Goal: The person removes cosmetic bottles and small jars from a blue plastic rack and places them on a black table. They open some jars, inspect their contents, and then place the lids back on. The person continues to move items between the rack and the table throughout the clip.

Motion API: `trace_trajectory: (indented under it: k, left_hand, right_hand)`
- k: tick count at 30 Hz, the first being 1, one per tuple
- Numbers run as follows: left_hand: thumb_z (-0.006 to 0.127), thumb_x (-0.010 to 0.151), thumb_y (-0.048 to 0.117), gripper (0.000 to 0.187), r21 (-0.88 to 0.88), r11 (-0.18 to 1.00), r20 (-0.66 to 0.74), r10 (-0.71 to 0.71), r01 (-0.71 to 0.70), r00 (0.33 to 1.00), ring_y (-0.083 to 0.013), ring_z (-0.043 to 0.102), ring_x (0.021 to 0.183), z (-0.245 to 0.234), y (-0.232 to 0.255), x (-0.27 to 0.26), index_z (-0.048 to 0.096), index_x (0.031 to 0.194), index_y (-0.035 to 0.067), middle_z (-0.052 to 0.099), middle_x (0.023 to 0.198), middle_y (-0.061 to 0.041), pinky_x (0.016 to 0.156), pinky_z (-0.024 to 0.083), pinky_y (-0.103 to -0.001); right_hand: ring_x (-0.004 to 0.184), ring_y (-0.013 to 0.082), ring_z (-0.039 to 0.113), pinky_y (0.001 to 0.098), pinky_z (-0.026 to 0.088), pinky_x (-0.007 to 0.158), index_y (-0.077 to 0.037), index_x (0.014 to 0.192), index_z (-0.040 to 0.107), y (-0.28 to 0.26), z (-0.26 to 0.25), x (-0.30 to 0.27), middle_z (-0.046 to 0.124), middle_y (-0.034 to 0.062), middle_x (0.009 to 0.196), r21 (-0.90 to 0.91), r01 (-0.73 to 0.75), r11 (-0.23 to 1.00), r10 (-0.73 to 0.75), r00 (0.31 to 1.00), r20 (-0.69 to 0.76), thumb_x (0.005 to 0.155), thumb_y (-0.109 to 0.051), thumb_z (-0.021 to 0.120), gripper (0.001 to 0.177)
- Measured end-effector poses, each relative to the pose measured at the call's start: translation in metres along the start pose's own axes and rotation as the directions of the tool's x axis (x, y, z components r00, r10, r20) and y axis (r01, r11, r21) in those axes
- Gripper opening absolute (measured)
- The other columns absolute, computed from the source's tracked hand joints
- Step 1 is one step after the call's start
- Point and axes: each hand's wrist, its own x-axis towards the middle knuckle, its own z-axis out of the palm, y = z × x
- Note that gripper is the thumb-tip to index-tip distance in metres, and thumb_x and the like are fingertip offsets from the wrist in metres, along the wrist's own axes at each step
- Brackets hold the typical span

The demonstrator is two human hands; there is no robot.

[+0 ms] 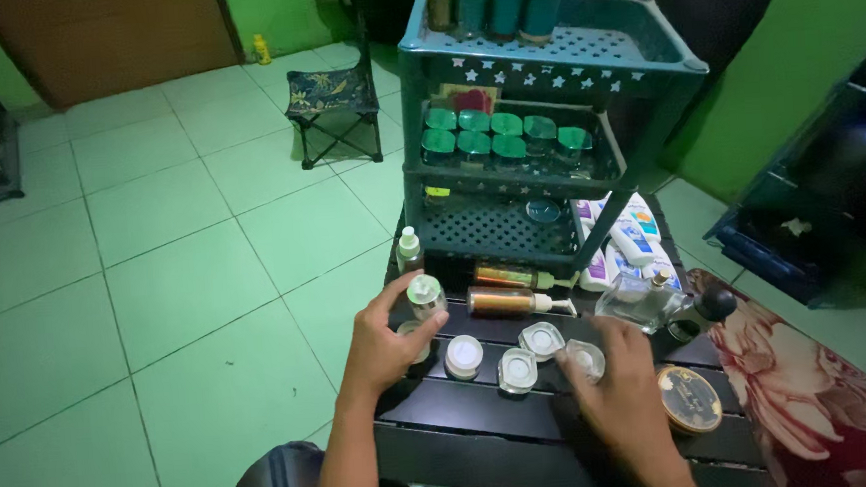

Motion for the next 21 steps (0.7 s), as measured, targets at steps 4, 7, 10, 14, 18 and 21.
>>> trace_trajectory:
  k: [4,7,10,14,18,21]
  left_hand:
    - [0.087,0.075,0.030,0.061,0.164,0.985,0.038,0.037,-0.043,0.999,-0.0307,0.069,0.108,0.008,0.004,-0.001,0.068,0.130,0.012,0.074,0.116,-0.014,0.095,0.053,-0.042]
    - [0.086,0.076,0.034,0.063,0.234,0.969,0.110,0.054,-0.078,0.992,-0.0325,0.066,0.107,0.016,0.008,-0.004,0.065,0.133,0.016,0.074,0.115,-0.013,0.095,0.050,-0.044]
    - [0.085,0.078,0.035,0.062,0.219,0.971,0.138,0.067,-0.096,0.988,-0.0336,0.065,0.107,0.020,0.011,-0.005,0.065,0.134,0.018,0.073,0.115,-0.011,0.092,0.052,-0.043]
    - [0.085,0.076,0.035,0.062,0.244,0.966,0.141,0.051,-0.085,0.989,-0.0349,0.064,0.108,0.021,0.012,-0.004,0.065,0.133,0.018,0.072,0.115,-0.011,0.092,0.051,-0.045]
    - [0.086,0.074,0.036,0.064,0.273,0.962,0.130,-0.011,-0.025,0.991,-0.0356,0.063,0.109,0.021,0.010,-0.003,0.065,0.132,0.018,0.071,0.117,-0.012,0.093,0.050,-0.045]
    - [0.085,0.075,0.036,0.062,0.263,0.961,0.097,0.064,-0.088,0.993,-0.0363,0.064,0.110,0.022,0.008,-0.004,0.066,0.131,0.018,0.072,0.117,-0.012,0.095,0.050,-0.045]
  right_hand:
    - [0.107,0.0396,0.063,0.0472,0.050,0.092,0.000,0.122,0.061,-0.009,-0.001,0.047,0.064,0.0228,0.114,0.024,0.066,0.998,-0.065,0.998,-0.018,0.086,-0.023,0.076,0.045]
    - [0.101,0.0373,0.064,0.0456,0.051,0.088,-0.002,0.124,0.063,-0.010,0.000,0.098,0.065,0.0215,0.108,0.008,0.038,0.999,-0.038,0.999,-0.024,0.093,-0.023,0.073,0.039]
    - [0.108,0.0413,0.066,0.0474,0.052,0.094,0.002,0.123,0.064,-0.003,0.001,0.147,0.066,0.0253,0.118,-0.005,0.183,0.983,-0.183,0.978,-0.100,0.098,-0.017,0.071,0.033]
    - [0.110,0.0484,0.061,0.0502,0.050,0.094,0.007,0.129,0.060,0.019,0.030,0.203,0.063,0.0318,0.120,-0.186,0.152,0.971,-0.168,0.983,-0.075,0.093,-0.022,0.070,0.048]
    - [0.121,0.0496,0.053,0.0507,0.045,0.101,0.010,0.128,0.057,0.047,0.070,0.247,0.055,0.0385,0.132,-0.300,0.069,0.951,-0.068,0.998,0.013,0.095,-0.033,0.067,0.055]
    - [0.133,0.0381,0.054,0.0513,0.039,0.117,-0.005,0.131,0.063,0.055,0.084,0.273,0.061,0.0216,0.138,-0.634,0.329,0.699,0.015,0.880,0.474,0.104,-0.031,0.052,0.039]
